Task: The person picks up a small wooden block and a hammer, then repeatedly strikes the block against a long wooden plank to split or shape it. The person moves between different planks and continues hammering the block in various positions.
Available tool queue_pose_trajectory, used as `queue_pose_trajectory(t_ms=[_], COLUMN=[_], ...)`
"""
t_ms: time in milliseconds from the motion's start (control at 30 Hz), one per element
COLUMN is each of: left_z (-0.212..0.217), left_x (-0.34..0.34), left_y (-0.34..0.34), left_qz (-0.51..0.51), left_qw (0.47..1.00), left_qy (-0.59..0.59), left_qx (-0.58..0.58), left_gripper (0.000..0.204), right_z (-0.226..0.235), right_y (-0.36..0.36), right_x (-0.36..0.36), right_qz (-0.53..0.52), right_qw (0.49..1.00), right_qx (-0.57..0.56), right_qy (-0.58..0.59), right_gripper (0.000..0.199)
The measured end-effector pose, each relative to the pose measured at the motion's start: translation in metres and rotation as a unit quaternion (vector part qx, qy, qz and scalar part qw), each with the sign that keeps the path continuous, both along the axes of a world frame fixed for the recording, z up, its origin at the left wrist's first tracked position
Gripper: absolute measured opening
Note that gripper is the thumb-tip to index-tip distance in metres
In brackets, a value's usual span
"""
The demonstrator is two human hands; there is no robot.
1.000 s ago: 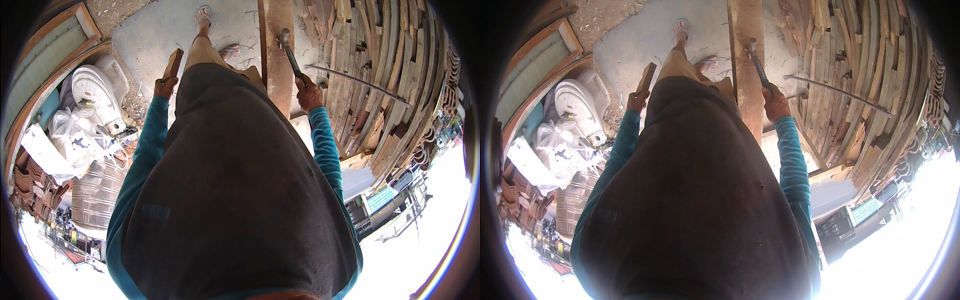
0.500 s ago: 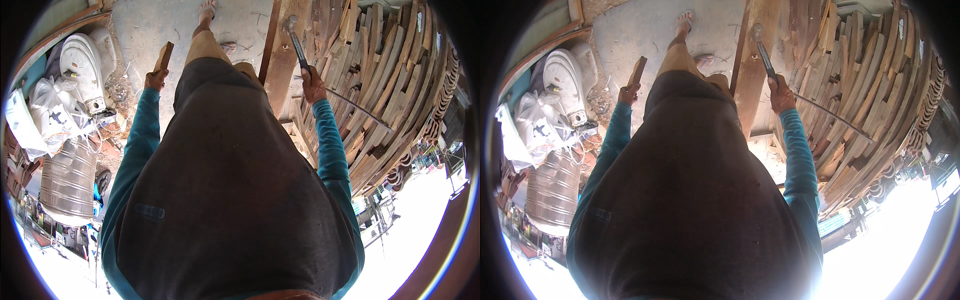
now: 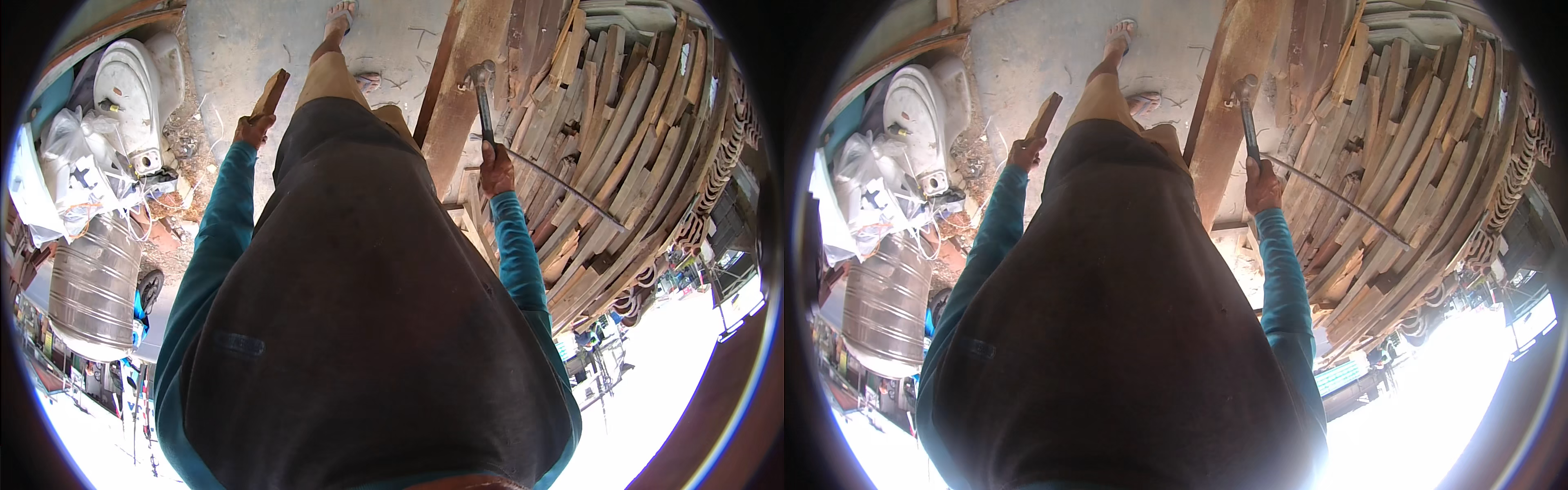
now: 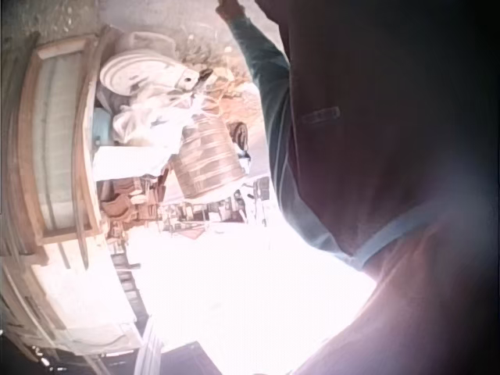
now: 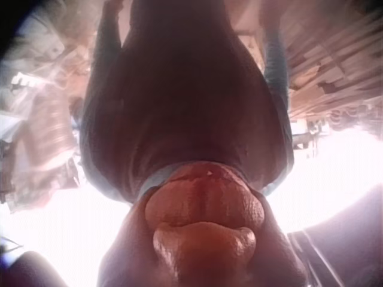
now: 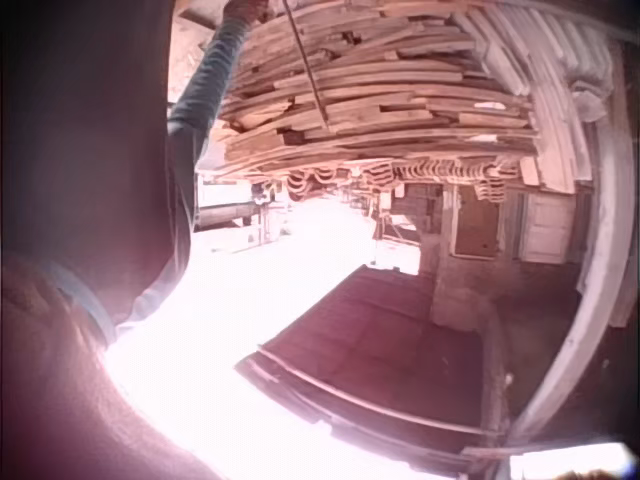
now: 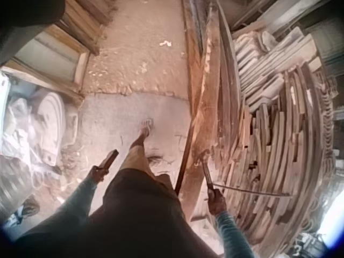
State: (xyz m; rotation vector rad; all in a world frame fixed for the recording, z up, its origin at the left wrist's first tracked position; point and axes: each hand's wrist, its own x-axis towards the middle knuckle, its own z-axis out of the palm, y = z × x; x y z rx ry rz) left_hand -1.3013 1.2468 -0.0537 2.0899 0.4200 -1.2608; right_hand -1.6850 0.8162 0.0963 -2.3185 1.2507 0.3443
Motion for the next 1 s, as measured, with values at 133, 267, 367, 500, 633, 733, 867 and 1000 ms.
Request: queue_pose_trajectory(t_ms=[133, 267, 367, 500, 633, 733, 867, 1000], left_z=[-0.028, -0.031, -0.032, -0.016, -0.019, -0.026, -0.031, -0.016], left_x=[0.004, 0.006, 0.003, 0.0, -0.008, 0.011, 0.011, 0.019], left_y=[0.024, 0.021, 0.025, 0.012, 0.022, 0.007, 0.013, 0.002], left_qz=[-0.014, -0.049, -0.023, 0.027, -0.006, -0.061, -0.072, 0.016], left_qw=[0.999, 0.997, 0.999, 0.999, 0.998, 0.997, 0.997, 1.0], left_qy=[0.048, 0.047, 0.023, -0.017, 0.032, 0.023, 0.003, -0.021], left_qx=[0.017, 0.047, 0.014, 0.024, 0.05, 0.035, 0.013, -0.006], left_gripper=[0.08, 0.083, 0.054, 0.062, 0.066, 0.062, 0.063, 0.059], right_z=[0.075, 0.053, 0.01, 0.009, 0.063, 0.033, 0.011, 0.051], right_y=[0.006, -0.001, 0.008, 0.038, 0.03, 0.012, 0.049, 0.086], right_x=[0.077, 0.116, 0.069, 0.004, 0.093, 0.119, 0.048, 0.028], right_qz=[-0.213, -0.214, -0.164, -0.204, -0.267, -0.251, -0.24, -0.311], right_qw=[0.953, 0.94, 0.977, 0.966, 0.93, 0.932, 0.959, 0.924], right_qx=[0.196, 0.162, 0.093, 0.126, 0.176, 0.128, 0.148, 0.194], right_qy=[-0.09, -0.212, -0.1, -0.093, -0.179, -0.229, 0.011, -0.107], right_gripper=[0.049, 0.051, 0.058, 0.052, 0.055, 0.052, 0.067, 0.059])
